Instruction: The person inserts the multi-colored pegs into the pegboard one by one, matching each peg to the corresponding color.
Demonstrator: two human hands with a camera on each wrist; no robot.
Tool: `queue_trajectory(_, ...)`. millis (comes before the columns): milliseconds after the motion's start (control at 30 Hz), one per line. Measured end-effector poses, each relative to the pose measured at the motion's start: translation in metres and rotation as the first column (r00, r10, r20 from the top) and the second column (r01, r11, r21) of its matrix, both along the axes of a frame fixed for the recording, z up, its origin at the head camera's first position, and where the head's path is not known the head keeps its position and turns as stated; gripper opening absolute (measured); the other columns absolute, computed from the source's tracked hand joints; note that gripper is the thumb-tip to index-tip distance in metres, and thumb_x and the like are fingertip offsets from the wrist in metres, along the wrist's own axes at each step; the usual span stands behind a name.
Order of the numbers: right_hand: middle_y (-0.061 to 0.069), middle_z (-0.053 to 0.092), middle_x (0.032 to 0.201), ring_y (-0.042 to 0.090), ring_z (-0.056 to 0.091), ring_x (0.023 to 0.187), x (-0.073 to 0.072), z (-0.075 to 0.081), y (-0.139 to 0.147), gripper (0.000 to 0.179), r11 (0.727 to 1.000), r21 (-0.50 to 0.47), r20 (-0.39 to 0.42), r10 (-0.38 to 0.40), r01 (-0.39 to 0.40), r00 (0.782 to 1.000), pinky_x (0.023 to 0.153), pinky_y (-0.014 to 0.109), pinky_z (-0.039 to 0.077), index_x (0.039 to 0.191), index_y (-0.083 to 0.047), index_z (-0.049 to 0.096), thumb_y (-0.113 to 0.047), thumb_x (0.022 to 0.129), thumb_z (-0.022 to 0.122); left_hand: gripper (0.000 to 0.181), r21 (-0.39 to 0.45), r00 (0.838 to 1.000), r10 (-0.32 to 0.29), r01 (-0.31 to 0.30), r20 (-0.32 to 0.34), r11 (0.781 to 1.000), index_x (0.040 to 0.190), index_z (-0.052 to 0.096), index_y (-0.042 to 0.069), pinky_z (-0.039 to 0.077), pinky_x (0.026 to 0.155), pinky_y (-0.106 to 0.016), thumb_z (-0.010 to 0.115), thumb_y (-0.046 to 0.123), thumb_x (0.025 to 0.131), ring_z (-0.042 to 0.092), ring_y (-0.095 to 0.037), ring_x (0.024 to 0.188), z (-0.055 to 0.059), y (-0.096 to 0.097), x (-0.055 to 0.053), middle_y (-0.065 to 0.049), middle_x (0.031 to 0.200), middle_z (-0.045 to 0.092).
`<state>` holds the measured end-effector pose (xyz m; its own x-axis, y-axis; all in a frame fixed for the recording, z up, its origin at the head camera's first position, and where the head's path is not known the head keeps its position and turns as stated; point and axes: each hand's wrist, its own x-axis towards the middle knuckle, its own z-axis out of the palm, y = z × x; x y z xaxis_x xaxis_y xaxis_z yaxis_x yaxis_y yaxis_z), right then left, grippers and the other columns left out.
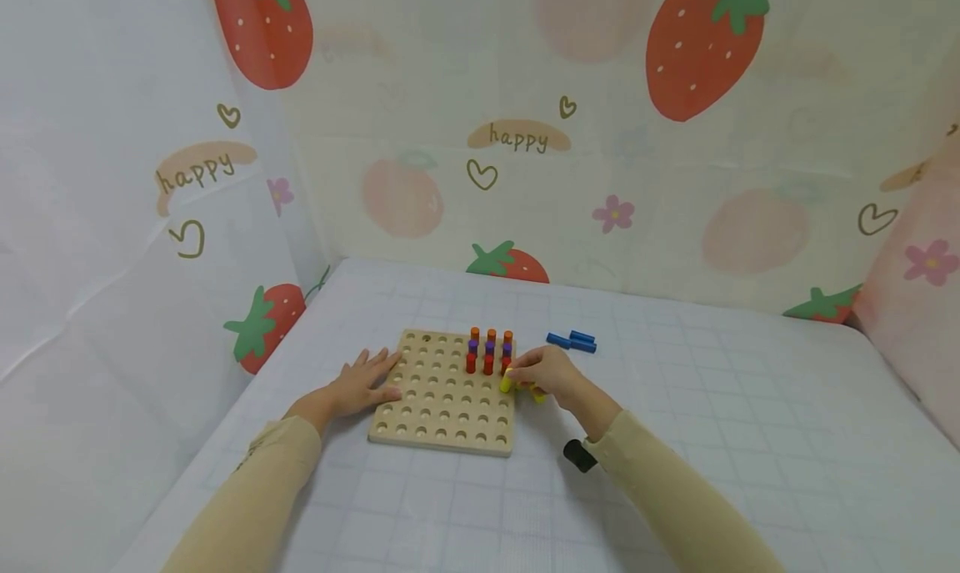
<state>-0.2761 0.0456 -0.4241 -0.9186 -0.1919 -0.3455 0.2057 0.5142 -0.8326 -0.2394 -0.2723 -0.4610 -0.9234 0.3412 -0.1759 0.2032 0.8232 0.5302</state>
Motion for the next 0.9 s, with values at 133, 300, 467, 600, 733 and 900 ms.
queue_trajectory(133, 0.004, 0.066, 0.087, 0.018, 0.054, 0.077, 0.0, -0.002, 0.002, 0.019, 1.0, 0.002, 0.001, 0.027, -0.027, 1.0, 0.064, 0.025, 0.044, 0.104, -0.002, 0.072, -0.014, 0.089, 0.072, 0.085, 0.003, 1.0, 0.0, 0.0, 0.008, 1.0, 0.152, 0.02, -0.002, -0.001, 0.106, -0.071, 0.054, 0.05, 0.095, -0.004, -0.055, 0.14, 0.001, 0.0, 0.001, -0.034, 0.154, 0.012)
queue_trajectory(300, 0.006, 0.067, 0.096, 0.019, 0.057, 0.081, -0.002, 0.0, 0.011, 0.024, 1.0, 0.002, -0.017, 0.03, -0.03, 0.999, 0.071, 0.028, 0.049, 0.113, -0.002, 0.069, -0.012, 0.091, 0.07, 0.086, 0.007, 1.0, 0.001, -0.001, 0.022, 1.0, 0.153, 0.019, -0.001, -0.002, 0.107, -0.07, 0.053, 0.053, 0.095, -0.005, -0.054, 0.14, 0.001, 0.0, 0.001, -0.033, 0.155, 0.01)
queue_trajectory(467, 0.009, 0.064, 0.104, 0.019, 0.058, 0.085, -0.009, 0.001, 0.025, 0.032, 0.999, 0.041, -0.01, 0.028, -0.028, 1.0, 0.072, 0.03, 0.048, 0.121, -0.005, 0.066, -0.011, 0.09, 0.07, 0.085, 0.0, 1.0, 0.0, 0.0, 0.007, 1.0, 0.153, 0.019, -0.002, -0.001, 0.106, -0.071, 0.054, 0.051, 0.096, -0.004, -0.055, 0.14, 0.001, -0.001, 0.0, -0.034, 0.154, 0.01)
queue_trajectory(600, 0.007, 0.064, 0.105, 0.018, 0.054, 0.08, -0.015, -0.004, 0.035, 0.04, 0.984, 0.134, 0.031, 0.113, -0.116, 0.993, 0.067, 0.026, 0.042, 0.127, -0.01, 0.064, -0.013, 0.088, 0.073, 0.084, 0.008, 1.0, 0.004, -0.004, 0.008, 1.0, 0.152, 0.02, -0.002, -0.001, 0.106, -0.071, 0.055, 0.049, 0.096, -0.004, -0.055, 0.14, 0.001, -0.001, 0.0, -0.035, 0.154, 0.011)
queue_trajectory(733, 0.007, 0.058, 0.099, 0.017, 0.049, 0.075, -0.02, -0.01, 0.042, 0.047, 0.962, 0.179, 0.066, 0.199, -0.208, 0.978, 0.064, 0.025, 0.037, 0.131, -0.011, 0.062, -0.011, 0.086, 0.074, 0.084, 0.014, 1.0, 0.002, -0.002, 0.017, 1.0, 0.152, 0.02, -0.003, -0.001, 0.106, -0.071, 0.055, 0.049, 0.096, -0.004, -0.055, 0.14, 0.001, 0.0, 0.0, -0.035, 0.154, 0.011)
queue_trajectory(900, 0.003, 0.05, 0.081, 0.014, 0.043, 0.064, -0.025, -0.012, 0.043, 0.048, 0.94, 0.22, 0.064, 0.253, -0.26, 0.965, 0.06, 0.024, 0.033, 0.131, -0.011, 0.062, -0.008, 0.085, 0.074, 0.087, 0.019, 1.0, 0.004, -0.004, 0.027, 1.0, 0.153, 0.019, -0.002, -0.002, 0.106, -0.07, 0.054, 0.052, 0.094, -0.006, -0.055, 0.14, -0.002, -0.001, -0.002, -0.034, 0.155, 0.009)
